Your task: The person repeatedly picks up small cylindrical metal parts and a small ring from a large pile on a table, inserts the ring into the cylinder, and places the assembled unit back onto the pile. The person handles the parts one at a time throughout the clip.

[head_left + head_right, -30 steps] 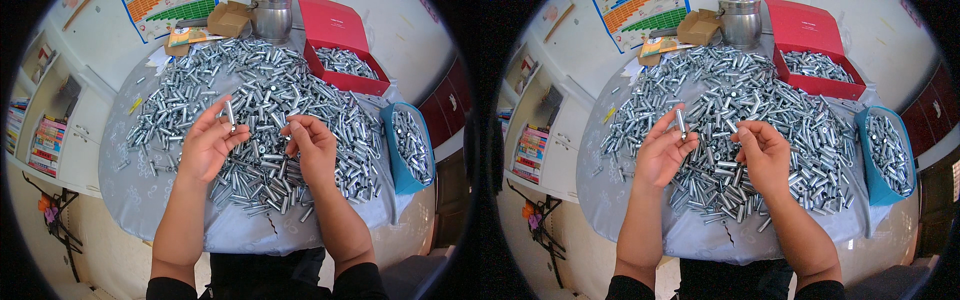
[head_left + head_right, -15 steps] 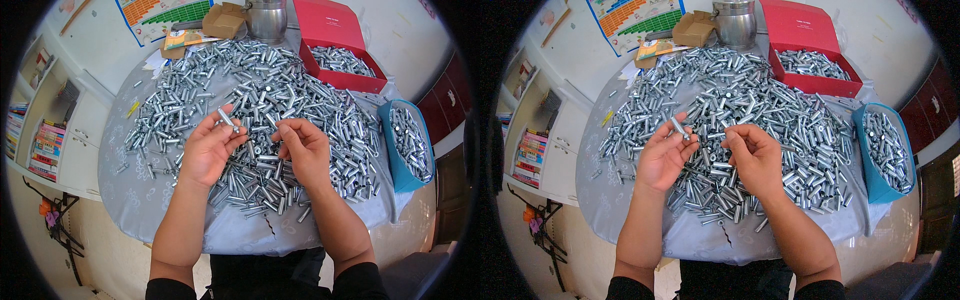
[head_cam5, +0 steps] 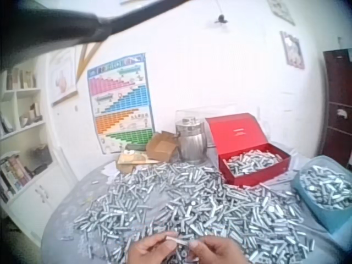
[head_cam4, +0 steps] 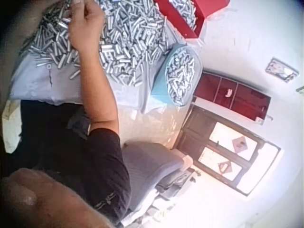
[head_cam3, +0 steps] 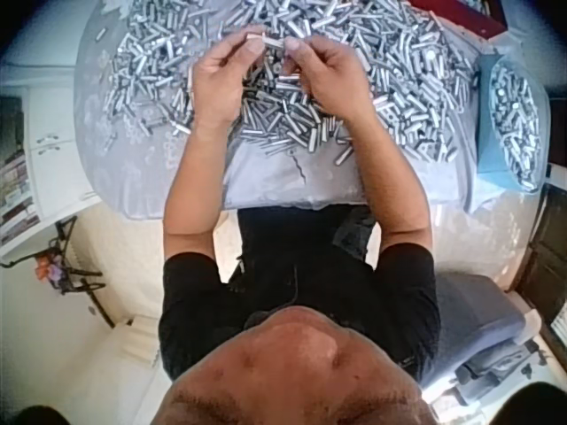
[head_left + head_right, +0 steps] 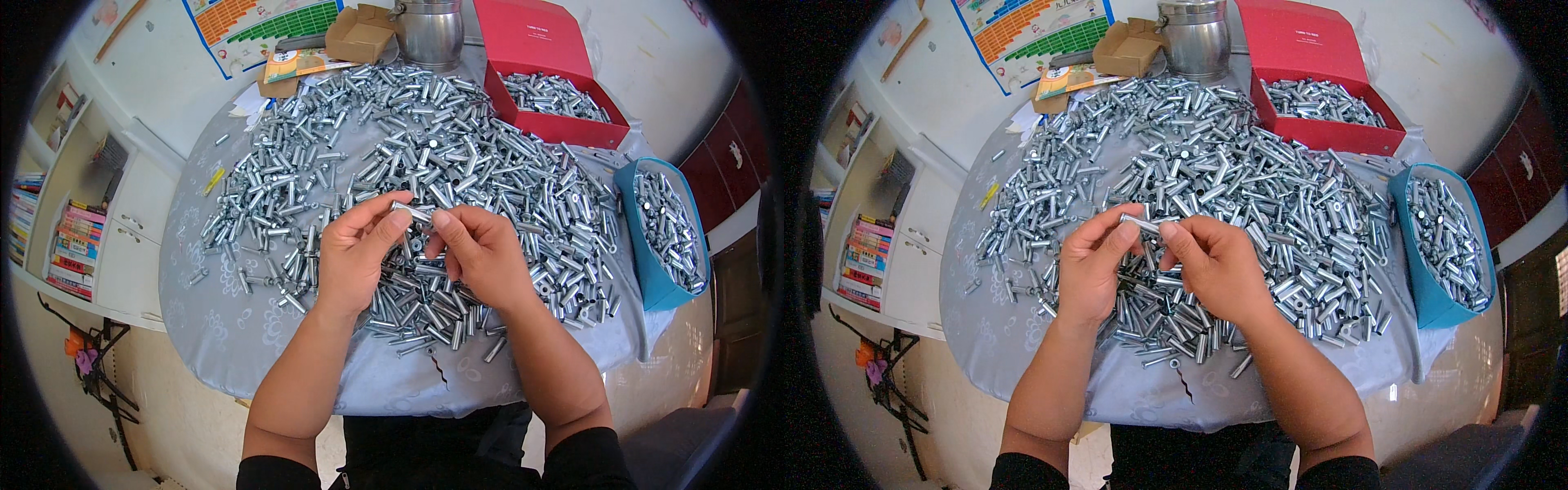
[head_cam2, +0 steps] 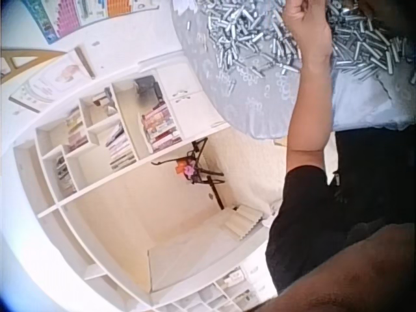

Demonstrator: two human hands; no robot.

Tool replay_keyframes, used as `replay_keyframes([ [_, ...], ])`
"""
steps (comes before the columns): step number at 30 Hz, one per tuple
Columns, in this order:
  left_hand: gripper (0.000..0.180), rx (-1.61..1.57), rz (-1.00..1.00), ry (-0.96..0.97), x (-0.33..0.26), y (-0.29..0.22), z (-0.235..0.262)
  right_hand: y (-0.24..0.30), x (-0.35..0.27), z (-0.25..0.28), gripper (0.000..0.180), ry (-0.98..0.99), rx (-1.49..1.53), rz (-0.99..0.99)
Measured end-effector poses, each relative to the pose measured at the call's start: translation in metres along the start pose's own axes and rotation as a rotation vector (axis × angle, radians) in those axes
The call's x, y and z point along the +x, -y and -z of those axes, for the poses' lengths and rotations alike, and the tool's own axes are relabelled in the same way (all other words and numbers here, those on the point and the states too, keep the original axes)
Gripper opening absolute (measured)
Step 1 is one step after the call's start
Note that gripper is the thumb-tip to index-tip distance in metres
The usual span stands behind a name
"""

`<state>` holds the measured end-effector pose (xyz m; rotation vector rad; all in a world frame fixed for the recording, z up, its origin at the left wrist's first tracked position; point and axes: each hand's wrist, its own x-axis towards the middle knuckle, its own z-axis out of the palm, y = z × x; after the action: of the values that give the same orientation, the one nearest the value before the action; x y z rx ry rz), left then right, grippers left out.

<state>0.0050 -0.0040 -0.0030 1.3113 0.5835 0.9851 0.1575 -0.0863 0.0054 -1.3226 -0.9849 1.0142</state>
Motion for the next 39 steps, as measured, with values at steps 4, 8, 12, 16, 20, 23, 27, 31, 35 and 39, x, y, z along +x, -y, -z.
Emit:
replay_keyframes([
  [4,0.026,0.132,-0.005,-0.028,0.001,-0.003,0.002,0.002,0.001,0.001,0.017,-0.010,0.130,0.010],
  [8,0.024,0.051,0.044,0.008,0.002,-0.002,0.003,-0.004,0.005,-0.004,0.018,-0.144,0.186,0.184],
  [12,0.022,-0.002,0.055,0.002,0.000,-0.002,0.002,0.001,0.004,-0.004,0.017,-0.146,0.158,0.099],
  [16,0.022,-0.012,0.050,0.014,0.000,-0.002,0.001,-0.005,0.005,0.006,0.017,-0.044,0.081,0.042],
  [20,0.022,-0.034,0.063,-0.001,0.002,-0.001,0.002,-0.004,0.005,-0.007,0.019,-0.227,0.122,0.192],
  [23,0.023,-0.038,0.055,-0.010,0.001,0.000,0.004,-0.001,0.005,0.002,0.017,-0.114,0.083,0.003],
  [27,0.023,-0.051,0.058,0.001,0.002,-0.001,0.003,-0.005,0.005,0.001,0.017,-0.121,0.111,0.113],
  [31,0.023,-0.043,0.056,0.014,0.002,0.002,0.003,-0.003,0.005,0.004,0.018,-0.083,0.057,0.060],
  [35,0.023,-0.015,0.050,0.036,0.001,0.001,0.004,-0.005,0.004,0.003,0.020,-0.080,0.091,0.102],
  [39,0.023,-0.025,0.046,0.027,0.002,0.002,0.005,-0.001,0.004,-0.001,0.020,-0.117,0.083,0.092],
])
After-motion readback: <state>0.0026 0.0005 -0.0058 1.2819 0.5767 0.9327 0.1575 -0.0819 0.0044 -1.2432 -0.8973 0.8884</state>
